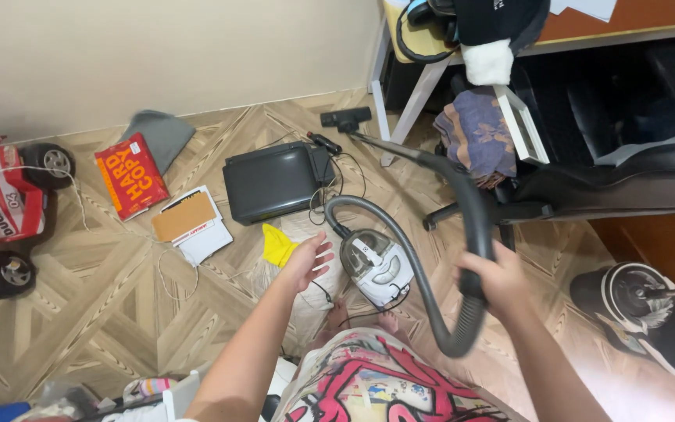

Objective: The recorder organizes and cleans a printer area, including wiping the printer, tidying cords, and placing paper and documents on top.

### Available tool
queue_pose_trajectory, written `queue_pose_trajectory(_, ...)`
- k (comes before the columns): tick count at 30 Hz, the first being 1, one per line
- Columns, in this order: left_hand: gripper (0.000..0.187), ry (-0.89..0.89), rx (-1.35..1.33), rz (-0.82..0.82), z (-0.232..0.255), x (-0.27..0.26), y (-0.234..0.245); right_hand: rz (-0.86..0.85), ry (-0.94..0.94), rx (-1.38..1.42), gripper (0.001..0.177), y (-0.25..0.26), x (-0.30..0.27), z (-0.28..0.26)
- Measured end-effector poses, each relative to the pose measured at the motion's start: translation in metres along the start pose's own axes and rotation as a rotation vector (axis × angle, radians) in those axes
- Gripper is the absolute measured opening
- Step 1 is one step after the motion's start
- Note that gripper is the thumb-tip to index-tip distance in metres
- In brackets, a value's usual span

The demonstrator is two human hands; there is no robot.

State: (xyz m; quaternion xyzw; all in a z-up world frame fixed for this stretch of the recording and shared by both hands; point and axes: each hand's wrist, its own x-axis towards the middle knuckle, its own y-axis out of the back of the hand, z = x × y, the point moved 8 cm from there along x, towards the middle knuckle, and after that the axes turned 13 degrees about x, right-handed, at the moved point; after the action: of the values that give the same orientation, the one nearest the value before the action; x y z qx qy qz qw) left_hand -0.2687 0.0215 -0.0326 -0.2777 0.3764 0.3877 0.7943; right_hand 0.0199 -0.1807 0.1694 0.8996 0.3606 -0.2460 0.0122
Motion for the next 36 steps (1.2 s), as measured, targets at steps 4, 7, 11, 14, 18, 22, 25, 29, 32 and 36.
queue_pose_trajectory(4, 0.055, -0.004, 0.032, -0.041, 0.010, -0.003, -0.016, -0.100, 0.164, -0.124, 0.019, -0.052, 0.040, -0.001)
queue_pose_trajectory(7, 0.052, -0.010, 0.068, -0.098, 0.017, -0.002, -0.037, -0.171, 0.214, -0.132, 0.020, -0.076, 0.045, -0.023)
queue_pose_trajectory(11, 0.049, -0.046, 0.103, -0.174, 0.031, 0.004, -0.069, -0.202, 0.227, -0.019, 0.026, -0.072, -0.002, -0.064)
queue_pose_trajectory(14, 0.045, -0.074, 0.131, -0.229, 0.038, 0.002, -0.091, -0.186, 0.161, 0.166, 0.033, -0.042, -0.051, -0.075)
queue_pose_trajectory(18, 0.041, -0.099, 0.156, -0.306, 0.039, 0.004, -0.120, -0.023, 0.141, 0.063, 0.043, 0.021, -0.114, -0.077)
queue_pose_trajectory(22, 0.040, -0.095, 0.216, -0.355, 0.034, 0.003, -0.139, 0.004, 0.085, 0.023, 0.049, 0.058, -0.154, -0.078)
queue_pose_trajectory(25, 0.043, -0.091, 0.260, -0.353, 0.024, 0.006, -0.143, -0.105, 0.170, -0.071, 0.053, 0.083, -0.149, -0.055)
queue_pose_trajectory(29, 0.046, -0.068, 0.283, -0.330, 0.017, 0.001, -0.133, 0.053, 0.057, 0.036, 0.045, 0.050, -0.134, -0.059)
queue_pose_trajectory(32, 0.048, -0.033, 0.303, -0.298, 0.012, -0.001, -0.121, -0.018, 0.120, 0.048, 0.043, 0.032, -0.105, -0.060)
queue_pose_trajectory(36, 0.049, -0.021, 0.280, -0.263, 0.003, 0.003, -0.100, -0.061, 0.121, 0.094, 0.039, 0.014, -0.058, -0.055)
